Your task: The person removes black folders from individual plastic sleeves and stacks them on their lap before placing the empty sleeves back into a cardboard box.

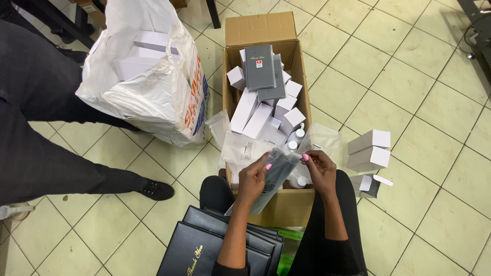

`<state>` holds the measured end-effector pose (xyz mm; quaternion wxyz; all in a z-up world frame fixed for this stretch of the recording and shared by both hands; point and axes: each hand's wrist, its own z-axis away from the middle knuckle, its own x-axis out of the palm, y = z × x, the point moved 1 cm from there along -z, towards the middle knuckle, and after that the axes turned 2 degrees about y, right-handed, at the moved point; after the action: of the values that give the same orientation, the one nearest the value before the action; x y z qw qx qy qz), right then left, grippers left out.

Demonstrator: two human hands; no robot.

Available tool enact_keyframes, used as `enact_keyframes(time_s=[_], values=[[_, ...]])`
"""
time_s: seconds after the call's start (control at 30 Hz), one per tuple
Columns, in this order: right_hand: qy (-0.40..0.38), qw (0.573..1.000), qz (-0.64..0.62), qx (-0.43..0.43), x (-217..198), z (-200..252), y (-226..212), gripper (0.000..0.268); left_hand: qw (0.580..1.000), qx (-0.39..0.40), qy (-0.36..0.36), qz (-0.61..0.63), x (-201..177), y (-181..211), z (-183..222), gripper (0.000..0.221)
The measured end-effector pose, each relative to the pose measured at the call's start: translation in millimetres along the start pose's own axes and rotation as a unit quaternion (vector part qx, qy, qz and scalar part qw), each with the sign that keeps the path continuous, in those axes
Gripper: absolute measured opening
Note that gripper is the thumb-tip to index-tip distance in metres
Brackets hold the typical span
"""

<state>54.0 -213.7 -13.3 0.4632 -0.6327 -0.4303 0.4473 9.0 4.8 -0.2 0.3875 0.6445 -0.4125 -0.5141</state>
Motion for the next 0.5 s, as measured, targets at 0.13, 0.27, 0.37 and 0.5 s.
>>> enact_keyframes(time_s=[0.13, 0.27, 0.37, 0.5], values=[[-0.043, 0.991, 0.058, -0.116, 24.6, 9.2, -13.0, 0.033, 0.998, -0.018, 0.048, 0.028, -3.0, 10.5, -0.9, 0.039], [0.037, 0.982, 0.075, -0.17, 37.5, 11.3, -20.1, 0.005, 0.996, -0.026, 0.058, 0.062, 2.8, 11.4, -2.6, 0.037], [0.042, 0.99, 0.059, -0.121, 26.3, 6.6, 22.1, 0.008, 0.996, -0.026, 0.033, 0.074, 1.1, 20.4, -1.4, 0.037], [0.082, 0.971, 0.202, -0.093, 6.5, 1.3, 23.3, 0.003, 0.994, -0.031, 0.013, 0.1, 10.8, 11.9, 2.3, 0.036]])
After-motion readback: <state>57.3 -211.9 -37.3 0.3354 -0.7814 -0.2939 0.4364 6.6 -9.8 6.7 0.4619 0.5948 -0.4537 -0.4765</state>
